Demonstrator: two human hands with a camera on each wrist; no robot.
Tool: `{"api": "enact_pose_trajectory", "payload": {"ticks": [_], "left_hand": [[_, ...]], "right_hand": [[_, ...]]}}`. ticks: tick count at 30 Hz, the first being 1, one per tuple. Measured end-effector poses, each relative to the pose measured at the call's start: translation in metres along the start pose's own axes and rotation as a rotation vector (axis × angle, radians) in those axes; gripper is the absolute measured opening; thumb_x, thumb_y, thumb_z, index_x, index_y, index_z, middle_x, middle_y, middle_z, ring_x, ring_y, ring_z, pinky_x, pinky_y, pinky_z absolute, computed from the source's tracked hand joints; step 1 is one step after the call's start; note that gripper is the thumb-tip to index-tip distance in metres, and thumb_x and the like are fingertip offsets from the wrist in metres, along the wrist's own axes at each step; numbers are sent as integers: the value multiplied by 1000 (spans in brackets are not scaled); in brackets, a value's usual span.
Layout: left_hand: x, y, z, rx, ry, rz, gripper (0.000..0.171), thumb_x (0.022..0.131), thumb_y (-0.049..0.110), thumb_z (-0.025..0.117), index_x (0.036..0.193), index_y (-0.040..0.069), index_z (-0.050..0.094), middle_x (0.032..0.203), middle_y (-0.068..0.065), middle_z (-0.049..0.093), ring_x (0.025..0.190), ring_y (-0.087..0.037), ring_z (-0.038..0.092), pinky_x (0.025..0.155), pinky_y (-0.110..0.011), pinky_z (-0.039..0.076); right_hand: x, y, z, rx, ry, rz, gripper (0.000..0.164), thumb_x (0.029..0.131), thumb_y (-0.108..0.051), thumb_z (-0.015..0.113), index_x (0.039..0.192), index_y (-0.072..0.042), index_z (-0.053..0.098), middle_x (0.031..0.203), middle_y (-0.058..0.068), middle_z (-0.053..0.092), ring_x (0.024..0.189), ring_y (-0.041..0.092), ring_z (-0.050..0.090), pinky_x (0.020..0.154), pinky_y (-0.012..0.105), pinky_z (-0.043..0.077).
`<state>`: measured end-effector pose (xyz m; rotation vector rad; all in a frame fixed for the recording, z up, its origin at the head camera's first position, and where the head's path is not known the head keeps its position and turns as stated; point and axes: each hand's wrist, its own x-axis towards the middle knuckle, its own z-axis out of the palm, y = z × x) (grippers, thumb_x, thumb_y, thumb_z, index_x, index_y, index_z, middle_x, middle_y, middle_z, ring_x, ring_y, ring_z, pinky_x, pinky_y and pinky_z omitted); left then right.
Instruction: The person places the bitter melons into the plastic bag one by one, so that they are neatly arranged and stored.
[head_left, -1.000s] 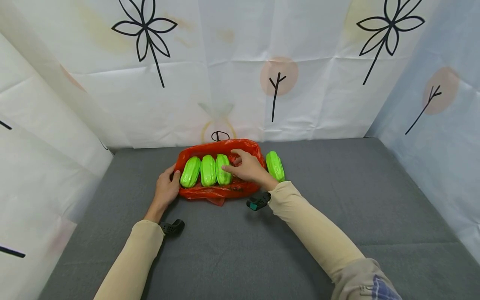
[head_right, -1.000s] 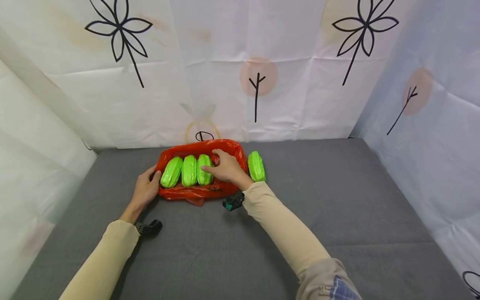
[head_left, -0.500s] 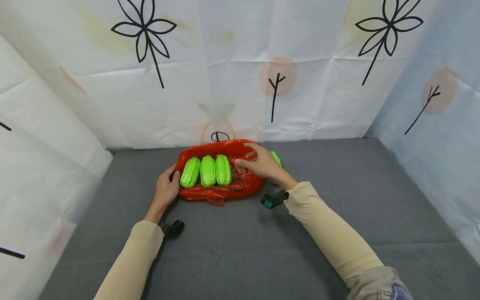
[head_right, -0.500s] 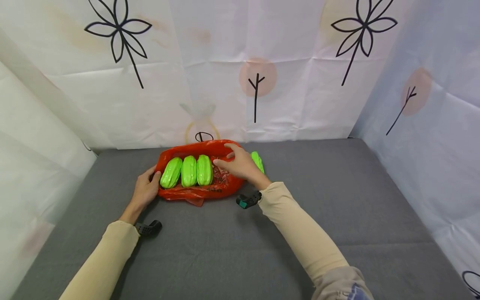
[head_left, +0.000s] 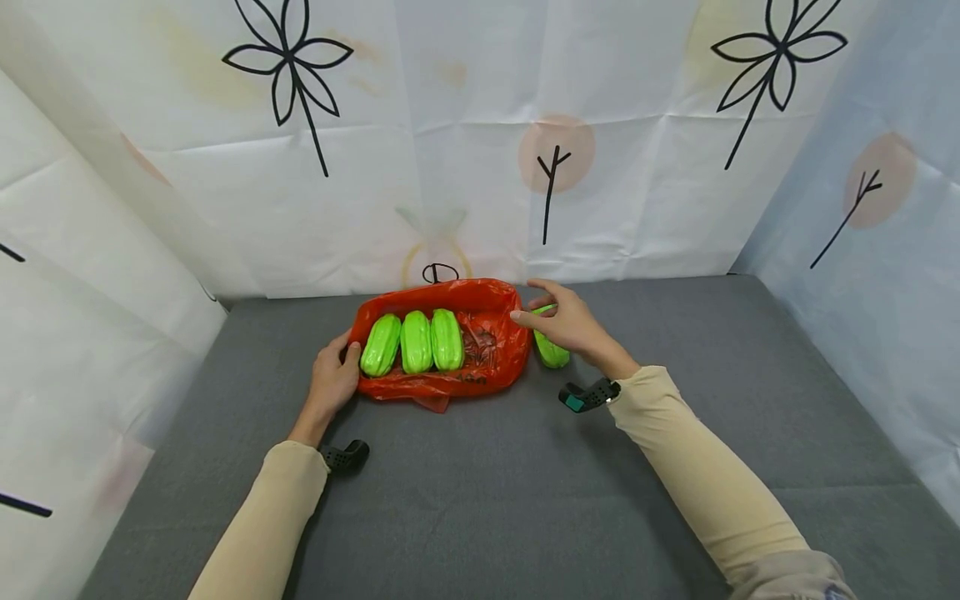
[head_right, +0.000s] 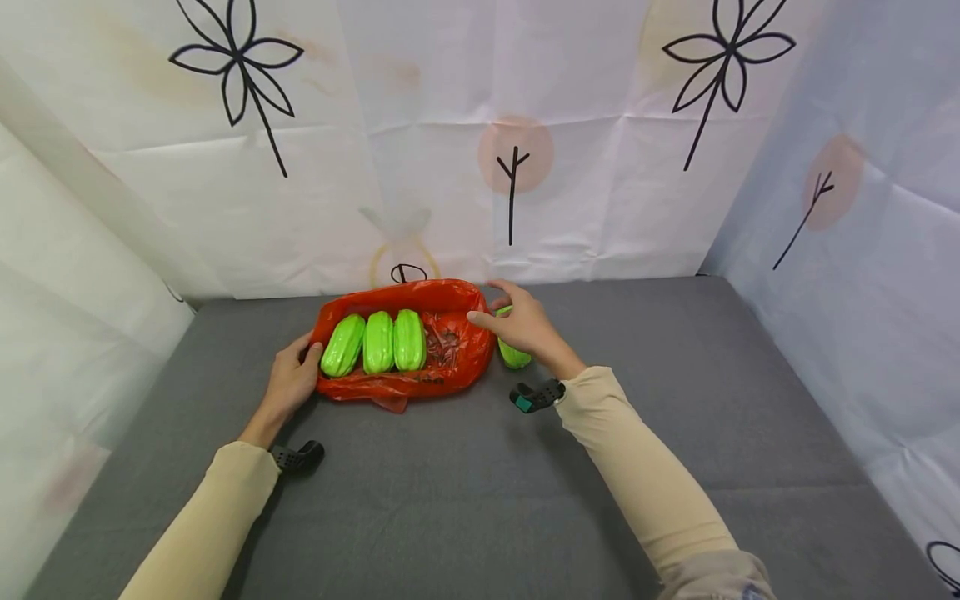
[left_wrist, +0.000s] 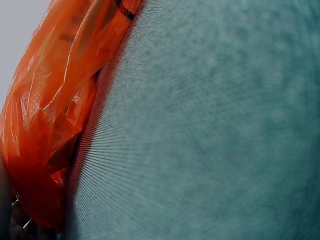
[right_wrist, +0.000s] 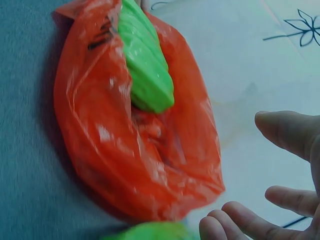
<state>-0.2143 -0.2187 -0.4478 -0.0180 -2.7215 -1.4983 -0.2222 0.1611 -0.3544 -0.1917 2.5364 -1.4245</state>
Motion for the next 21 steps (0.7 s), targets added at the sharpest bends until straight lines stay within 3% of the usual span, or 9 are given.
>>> {"api": "enact_pose_trajectory", "payload": {"ticks": [9, 21], "left_hand": [[0, 1, 0, 8, 0, -14, 51, 111, 22, 40, 157, 0, 35, 156, -24, 39, 144, -40, 35, 117, -56, 27], [1, 0, 0, 0, 3, -11, 51, 111, 21, 41, 156, 0, 36, 154, -25, 41, 142, -40, 37, 116, -56, 29]], "right_hand": [[-6, 15, -20, -14, 35, 15, 74, 99, -36, 68, 160, -15, 32, 142, 21, 53, 132, 40, 49, 103, 57, 45], [-12, 34, -31, -28, 46, 49, 76, 99, -36, 68, 160, -13, 31, 143, 25, 50, 133, 42, 47, 101, 57, 46]]}}
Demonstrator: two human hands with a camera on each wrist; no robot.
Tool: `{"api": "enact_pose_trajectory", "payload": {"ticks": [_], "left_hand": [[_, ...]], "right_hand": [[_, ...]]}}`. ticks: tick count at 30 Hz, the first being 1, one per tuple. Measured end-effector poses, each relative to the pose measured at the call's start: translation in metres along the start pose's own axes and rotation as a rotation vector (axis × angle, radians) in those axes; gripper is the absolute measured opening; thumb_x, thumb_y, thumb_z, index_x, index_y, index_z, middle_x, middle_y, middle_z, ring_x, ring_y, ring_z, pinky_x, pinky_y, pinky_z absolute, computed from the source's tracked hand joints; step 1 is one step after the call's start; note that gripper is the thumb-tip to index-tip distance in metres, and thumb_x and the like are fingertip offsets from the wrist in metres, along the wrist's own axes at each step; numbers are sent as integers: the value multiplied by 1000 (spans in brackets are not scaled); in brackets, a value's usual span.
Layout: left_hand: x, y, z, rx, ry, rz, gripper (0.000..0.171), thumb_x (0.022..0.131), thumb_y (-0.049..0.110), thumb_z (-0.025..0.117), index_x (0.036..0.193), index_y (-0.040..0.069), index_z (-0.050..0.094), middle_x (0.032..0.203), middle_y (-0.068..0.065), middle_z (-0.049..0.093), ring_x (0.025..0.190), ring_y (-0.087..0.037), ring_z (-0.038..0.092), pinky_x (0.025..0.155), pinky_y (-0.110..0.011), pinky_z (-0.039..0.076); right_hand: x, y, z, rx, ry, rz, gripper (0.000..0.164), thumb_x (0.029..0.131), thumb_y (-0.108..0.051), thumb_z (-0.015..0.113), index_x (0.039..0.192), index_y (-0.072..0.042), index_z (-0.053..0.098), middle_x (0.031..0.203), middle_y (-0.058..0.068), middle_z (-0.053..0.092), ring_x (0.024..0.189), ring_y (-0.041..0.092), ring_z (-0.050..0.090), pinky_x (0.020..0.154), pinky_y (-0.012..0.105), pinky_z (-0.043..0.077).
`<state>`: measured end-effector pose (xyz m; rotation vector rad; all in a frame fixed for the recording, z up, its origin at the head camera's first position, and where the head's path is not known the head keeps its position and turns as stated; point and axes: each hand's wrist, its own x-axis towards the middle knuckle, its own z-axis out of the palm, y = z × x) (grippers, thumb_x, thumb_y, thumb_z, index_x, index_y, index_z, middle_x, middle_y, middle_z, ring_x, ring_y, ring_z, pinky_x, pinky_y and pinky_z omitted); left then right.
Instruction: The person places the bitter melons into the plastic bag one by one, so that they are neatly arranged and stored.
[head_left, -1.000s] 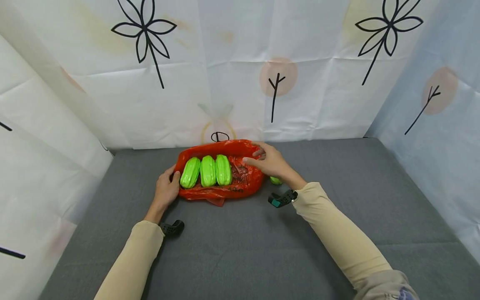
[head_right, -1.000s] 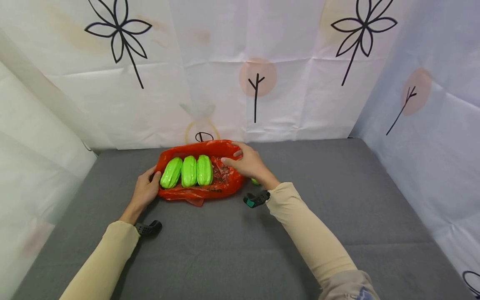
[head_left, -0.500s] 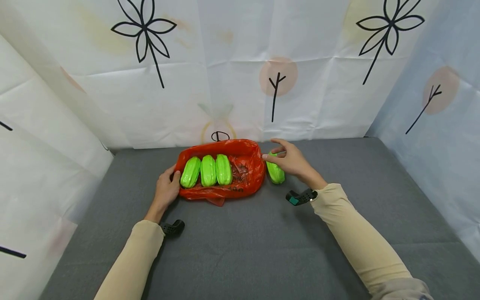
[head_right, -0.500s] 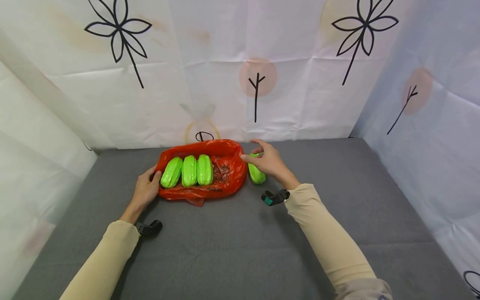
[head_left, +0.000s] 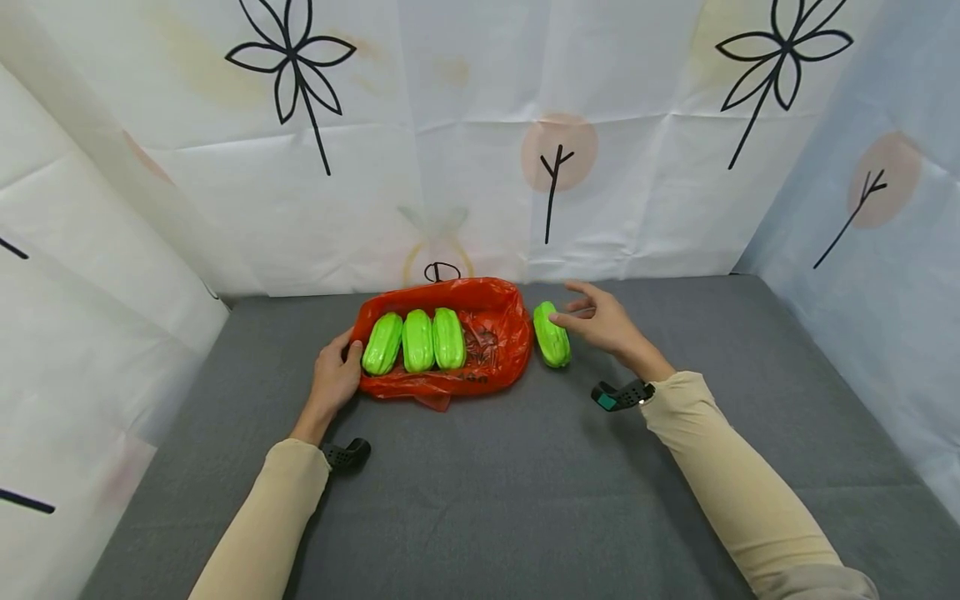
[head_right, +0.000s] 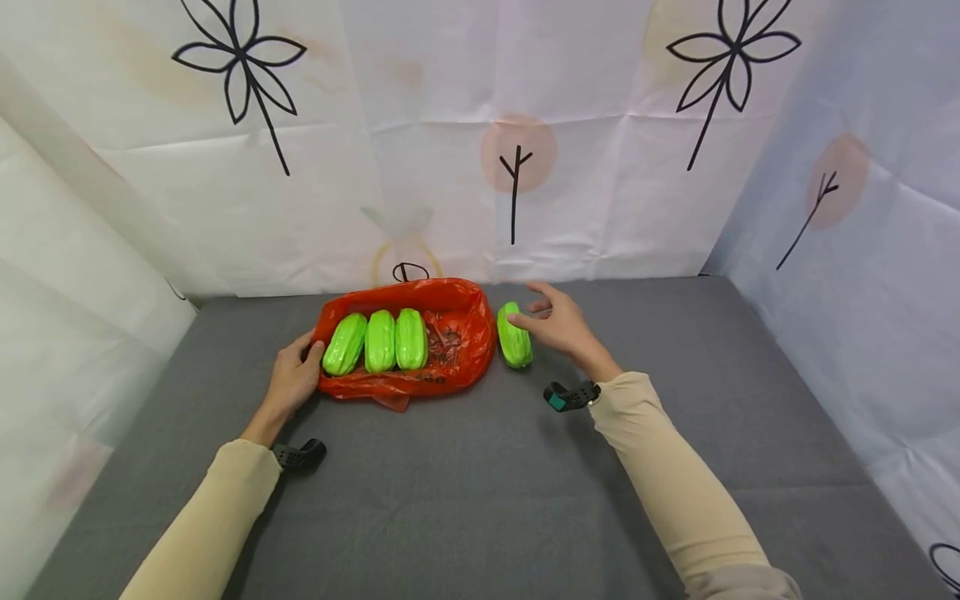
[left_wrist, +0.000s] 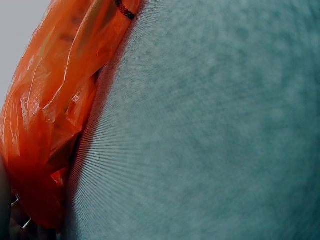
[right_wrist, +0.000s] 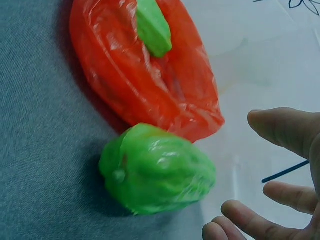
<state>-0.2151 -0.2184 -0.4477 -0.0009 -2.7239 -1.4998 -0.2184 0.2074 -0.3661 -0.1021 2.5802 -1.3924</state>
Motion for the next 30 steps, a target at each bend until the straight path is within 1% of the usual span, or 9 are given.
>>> {"api": "enact_pose_trajectory", "payload": {"ticks": [6, 14, 21, 26, 30], "left_hand": [[0, 0, 1, -6, -2, -5, 51, 111, 23, 40, 157, 1, 35, 155, -24, 40, 142, -40, 37, 116, -56, 28], [0, 0, 1, -7, 1, -3, 51, 111, 23, 40, 157, 1, 36, 155, -24, 40, 142, -39, 37, 116, -56, 28], [0, 0, 1, -5, 7, 6, 50, 111, 21, 41, 156, 1, 37, 154, -24, 42, 142, -39, 38, 116, -55, 29], [0, 0, 1, -6, 8, 6, 50, 111, 21, 41, 156, 1, 37, 154, -24, 42, 142, -40, 38, 116, -56, 29], [0, 0, 1, -12, 6, 1, 50, 111, 22, 41, 156, 1, 37, 154, -24, 42, 141, -39, 38, 116, -55, 29]], "right_hand": [[0, 8, 3, -14, -14, 18, 77, 98, -37, 69, 160, -12, 31, 144, 24, 50, 133, 41, 47, 102, 57, 46], [5, 18, 12, -55, -68, 15, 81, 97, -35, 70, 162, -10, 27, 145, 28, 47, 132, 45, 48, 98, 55, 49], [10, 23, 18, -77, -76, -7, 83, 95, -34, 73, 161, -13, 29, 141, 29, 50, 125, 44, 55, 92, 53, 53], [11, 25, 21, -83, -85, -15, 81, 95, -32, 74, 161, -14, 31, 142, 30, 50, 123, 44, 56, 89, 50, 55], [11, 24, 23, -85, -84, -23, 79, 96, -29, 73, 161, -13, 31, 142, 32, 50, 122, 44, 57, 88, 49, 55]]}}
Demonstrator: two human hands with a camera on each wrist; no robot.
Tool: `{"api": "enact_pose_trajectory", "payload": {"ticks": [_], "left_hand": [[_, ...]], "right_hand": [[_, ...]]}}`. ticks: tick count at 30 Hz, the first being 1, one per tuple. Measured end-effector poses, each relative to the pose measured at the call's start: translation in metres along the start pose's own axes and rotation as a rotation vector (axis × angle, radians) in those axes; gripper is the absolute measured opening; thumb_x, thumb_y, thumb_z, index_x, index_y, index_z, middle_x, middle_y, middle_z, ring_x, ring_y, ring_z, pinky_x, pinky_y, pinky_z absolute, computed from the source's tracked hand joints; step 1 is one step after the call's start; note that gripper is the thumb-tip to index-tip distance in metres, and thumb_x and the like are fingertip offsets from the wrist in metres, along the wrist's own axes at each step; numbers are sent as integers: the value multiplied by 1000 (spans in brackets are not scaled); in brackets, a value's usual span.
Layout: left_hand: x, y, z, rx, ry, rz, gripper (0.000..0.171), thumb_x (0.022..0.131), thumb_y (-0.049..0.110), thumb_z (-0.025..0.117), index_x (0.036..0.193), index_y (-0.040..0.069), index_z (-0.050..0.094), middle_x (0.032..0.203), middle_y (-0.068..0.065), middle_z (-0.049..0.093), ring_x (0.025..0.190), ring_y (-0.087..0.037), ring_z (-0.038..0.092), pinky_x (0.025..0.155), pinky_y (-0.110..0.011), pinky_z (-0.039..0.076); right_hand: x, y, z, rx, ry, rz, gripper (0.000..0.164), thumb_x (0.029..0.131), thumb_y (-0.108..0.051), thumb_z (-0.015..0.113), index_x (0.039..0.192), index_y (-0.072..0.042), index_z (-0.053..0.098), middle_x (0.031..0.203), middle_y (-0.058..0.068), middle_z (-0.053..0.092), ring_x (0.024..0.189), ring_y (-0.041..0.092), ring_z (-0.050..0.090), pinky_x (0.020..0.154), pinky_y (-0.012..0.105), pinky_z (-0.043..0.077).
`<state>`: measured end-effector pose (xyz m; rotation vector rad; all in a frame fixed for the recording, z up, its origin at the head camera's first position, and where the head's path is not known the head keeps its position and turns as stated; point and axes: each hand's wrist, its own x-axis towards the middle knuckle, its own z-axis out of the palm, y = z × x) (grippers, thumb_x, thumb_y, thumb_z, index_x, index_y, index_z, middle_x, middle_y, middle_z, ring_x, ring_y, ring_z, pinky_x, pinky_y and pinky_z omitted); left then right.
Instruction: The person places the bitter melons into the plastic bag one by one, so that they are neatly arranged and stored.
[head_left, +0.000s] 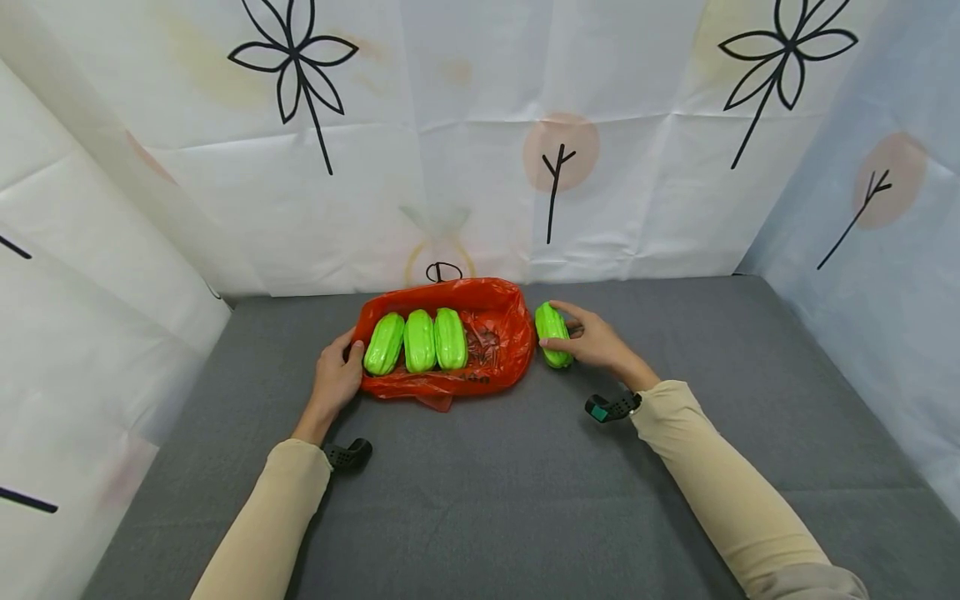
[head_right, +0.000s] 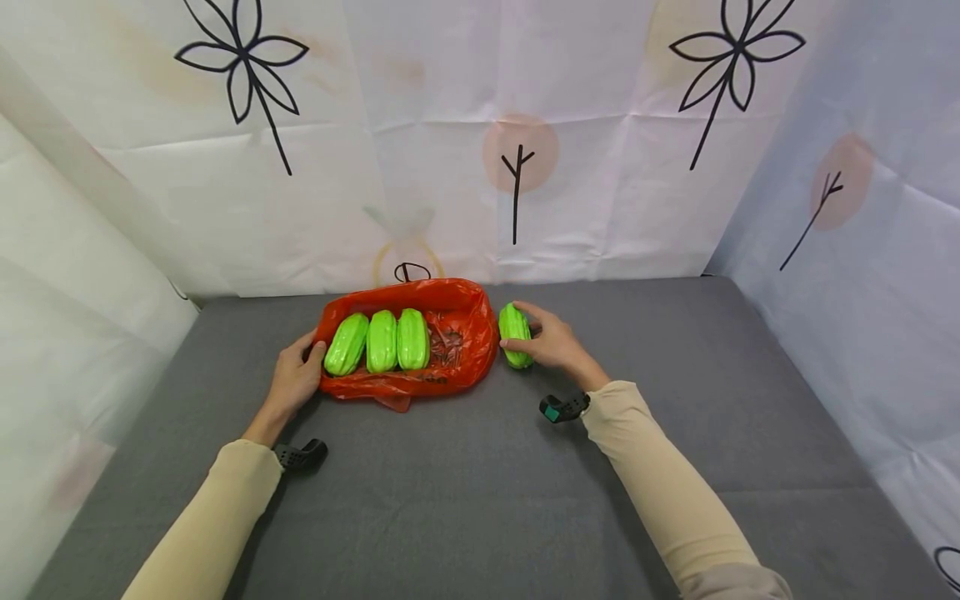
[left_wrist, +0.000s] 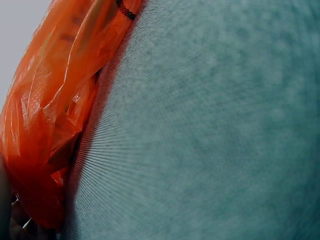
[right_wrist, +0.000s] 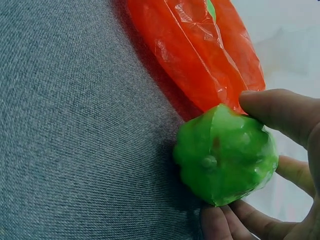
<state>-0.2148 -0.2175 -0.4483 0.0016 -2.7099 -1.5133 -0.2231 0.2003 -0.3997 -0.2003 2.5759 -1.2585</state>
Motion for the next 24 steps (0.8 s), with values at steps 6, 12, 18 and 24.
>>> {"api": "enact_pose_trajectory", "payload": {"ticks": [6, 12, 18, 24], "left_hand": [[0, 0, 0, 0, 6, 13, 50, 110, 21, 41, 155, 0, 38, 153, -25, 42, 141, -40, 38, 116, -55, 29], [0, 0, 0, 9, 28, 41, 49, 110, 19, 42, 154, -2, 39, 152, -27, 43, 141, -41, 38, 115, -55, 30], [-1, 0, 0, 4, 23, 41, 49, 110, 18, 42, 154, -2, 39, 152, -26, 44, 141, -40, 39, 116, -55, 30], [-1, 0, 0, 5, 16, 31, 49, 110, 19, 41, 155, -2, 38, 153, -26, 42, 142, -40, 38, 115, -55, 30]], "right_hand": [[-1, -1, 0, 8, 11, -5, 77, 96, -27, 72, 160, -11, 32, 138, 32, 51, 121, 45, 57, 87, 48, 55], [-5, -4, -3, 67, 26, -6, 79, 96, -27, 72, 161, -12, 30, 135, 31, 51, 118, 44, 59, 87, 49, 55], [-9, -17, -5, 92, 42, -23, 79, 96, -30, 73, 161, -16, 31, 136, 29, 51, 120, 44, 58, 89, 52, 54], [-6, -33, 1, 111, 36, -35, 80, 95, -32, 74, 161, -19, 31, 137, 27, 51, 121, 43, 58, 89, 53, 54]]}}
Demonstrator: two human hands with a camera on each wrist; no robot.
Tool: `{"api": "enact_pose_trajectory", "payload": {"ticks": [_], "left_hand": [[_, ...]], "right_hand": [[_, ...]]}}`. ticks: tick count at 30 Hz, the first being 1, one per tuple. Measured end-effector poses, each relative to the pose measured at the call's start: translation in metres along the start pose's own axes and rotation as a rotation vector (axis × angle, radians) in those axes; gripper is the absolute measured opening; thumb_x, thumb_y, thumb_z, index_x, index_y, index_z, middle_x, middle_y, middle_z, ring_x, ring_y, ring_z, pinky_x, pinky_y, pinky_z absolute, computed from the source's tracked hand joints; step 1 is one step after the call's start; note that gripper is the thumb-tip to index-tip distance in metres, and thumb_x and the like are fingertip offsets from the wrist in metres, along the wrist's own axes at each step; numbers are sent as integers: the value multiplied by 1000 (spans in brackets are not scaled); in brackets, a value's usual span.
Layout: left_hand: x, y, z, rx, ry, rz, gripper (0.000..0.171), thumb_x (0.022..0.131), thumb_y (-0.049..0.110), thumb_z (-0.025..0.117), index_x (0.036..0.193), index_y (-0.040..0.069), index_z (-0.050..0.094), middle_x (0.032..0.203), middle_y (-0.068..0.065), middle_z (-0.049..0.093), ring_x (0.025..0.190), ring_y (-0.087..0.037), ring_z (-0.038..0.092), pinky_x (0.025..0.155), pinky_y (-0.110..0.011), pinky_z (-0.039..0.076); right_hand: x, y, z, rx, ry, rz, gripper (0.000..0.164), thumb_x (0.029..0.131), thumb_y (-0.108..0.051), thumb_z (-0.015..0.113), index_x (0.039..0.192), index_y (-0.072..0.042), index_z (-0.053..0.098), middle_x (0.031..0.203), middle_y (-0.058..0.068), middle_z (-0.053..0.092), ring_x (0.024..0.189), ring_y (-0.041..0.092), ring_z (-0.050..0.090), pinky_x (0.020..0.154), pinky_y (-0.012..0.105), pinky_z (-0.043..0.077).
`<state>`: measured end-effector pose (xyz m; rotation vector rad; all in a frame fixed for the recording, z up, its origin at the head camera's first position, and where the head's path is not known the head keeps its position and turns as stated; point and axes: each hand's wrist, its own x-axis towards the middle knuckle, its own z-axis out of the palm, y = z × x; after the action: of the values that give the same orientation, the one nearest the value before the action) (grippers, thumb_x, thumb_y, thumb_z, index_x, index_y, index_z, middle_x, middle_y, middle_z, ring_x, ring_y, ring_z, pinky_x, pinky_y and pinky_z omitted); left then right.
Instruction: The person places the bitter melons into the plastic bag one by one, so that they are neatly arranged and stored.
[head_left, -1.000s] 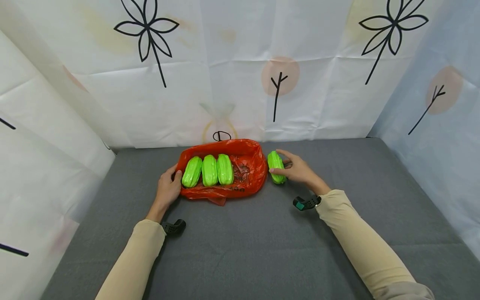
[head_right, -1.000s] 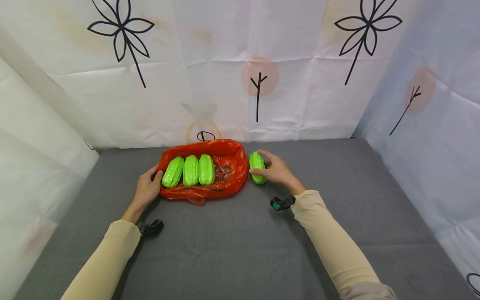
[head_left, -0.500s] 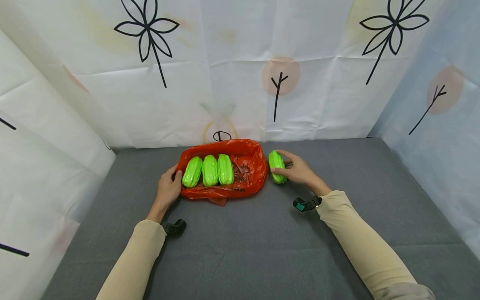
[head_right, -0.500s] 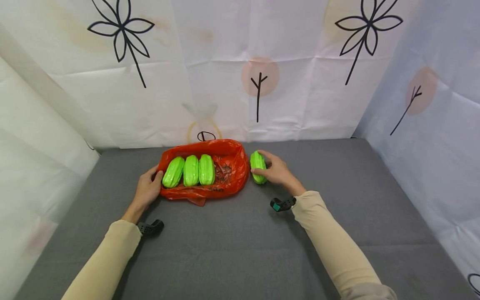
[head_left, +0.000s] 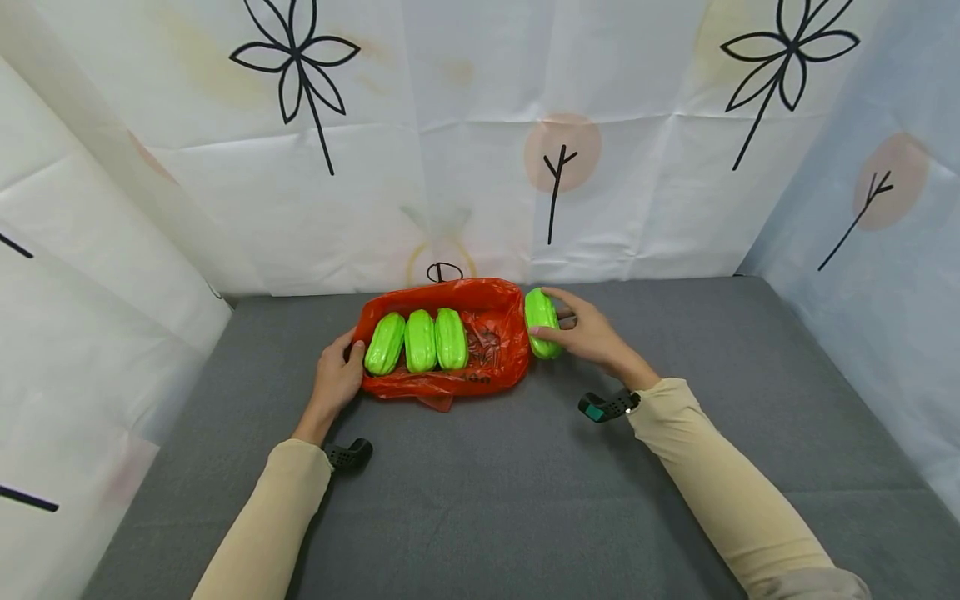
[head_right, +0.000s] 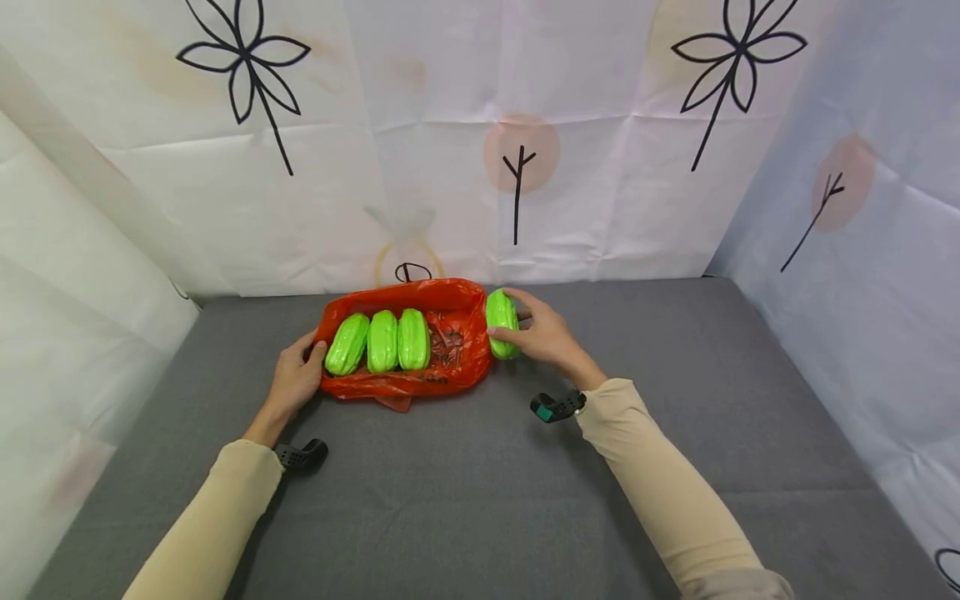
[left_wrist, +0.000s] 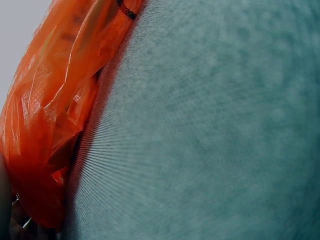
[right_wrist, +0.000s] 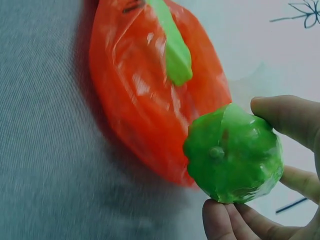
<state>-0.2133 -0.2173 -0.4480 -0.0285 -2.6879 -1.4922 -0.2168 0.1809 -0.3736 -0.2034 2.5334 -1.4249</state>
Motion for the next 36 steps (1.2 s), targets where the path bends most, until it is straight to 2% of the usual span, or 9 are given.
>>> {"api": "enact_pose_trajectory", "payload": {"ticks": [13, 21, 30, 36], "left_hand": [[0, 0, 1, -6, 2, -1, 49, 110, 20, 41, 155, -2, 39, 152, -27, 43, 140, -41, 39, 115, -56, 30], [0, -1, 1, -7, 8, 6, 49, 110, 19, 41, 155, -1, 39, 151, -26, 44, 139, -41, 41, 114, -55, 31], [0, 0, 1, -8, 5, 7, 49, 110, 18, 42, 154, -1, 39, 151, -26, 44, 140, -40, 41, 115, -55, 31], [0, -1, 1, -12, 3, 2, 49, 110, 19, 41, 155, 0, 39, 152, -25, 44, 140, -39, 40, 115, -55, 31]], "right_hand": [[11, -25, 25, 1, -30, -41, 78, 93, -37, 75, 159, -24, 36, 136, 22, 52, 120, 37, 59, 83, 46, 56], [18, -39, 41, -63, -46, -64, 78, 92, -38, 76, 158, -24, 37, 139, 20, 53, 121, 36, 56, 88, 49, 54], [28, -34, 62, -151, -43, -65, 78, 92, -41, 75, 158, -20, 38, 145, 14, 52, 126, 31, 54, 94, 51, 50], [33, -25, 72, -210, -31, -73, 78, 92, -42, 75, 157, -19, 39, 145, 13, 53, 123, 30, 57, 92, 49, 51]]}}
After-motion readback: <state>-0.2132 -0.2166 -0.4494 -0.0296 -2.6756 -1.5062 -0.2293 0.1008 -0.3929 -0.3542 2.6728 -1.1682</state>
